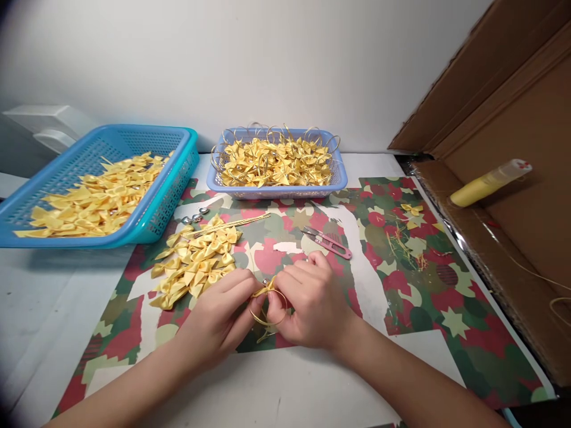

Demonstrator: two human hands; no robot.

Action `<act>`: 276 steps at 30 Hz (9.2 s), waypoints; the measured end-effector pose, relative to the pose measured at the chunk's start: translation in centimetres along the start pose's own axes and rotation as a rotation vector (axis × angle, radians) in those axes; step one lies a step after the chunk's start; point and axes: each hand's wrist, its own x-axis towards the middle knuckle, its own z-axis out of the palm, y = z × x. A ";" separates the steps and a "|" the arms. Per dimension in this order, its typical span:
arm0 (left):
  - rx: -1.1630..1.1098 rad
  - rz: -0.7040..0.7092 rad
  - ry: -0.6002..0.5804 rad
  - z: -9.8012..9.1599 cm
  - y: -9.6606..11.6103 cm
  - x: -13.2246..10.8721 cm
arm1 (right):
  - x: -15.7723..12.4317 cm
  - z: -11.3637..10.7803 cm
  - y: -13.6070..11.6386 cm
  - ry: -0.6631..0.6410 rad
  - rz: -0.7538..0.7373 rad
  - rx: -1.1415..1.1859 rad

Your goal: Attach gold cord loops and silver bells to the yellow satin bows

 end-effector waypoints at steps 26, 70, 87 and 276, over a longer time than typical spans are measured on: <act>-0.754 -0.429 -0.122 0.3 0.2 -0.3 | -0.4 -0.4 -0.1 -0.133 0.343 0.677; -0.671 -0.334 0.313 0.6 0.3 -0.6 | 0.4 -2.4 8.0 -0.210 0.532 -0.160; -0.570 -0.199 0.232 0.1 0.5 -0.4 | 0.3 -4.3 3.5 -0.188 -0.016 0.226; -0.706 -0.316 0.008 1.8 -0.7 3.7 | -0.6 0.0 2.1 0.182 0.229 0.499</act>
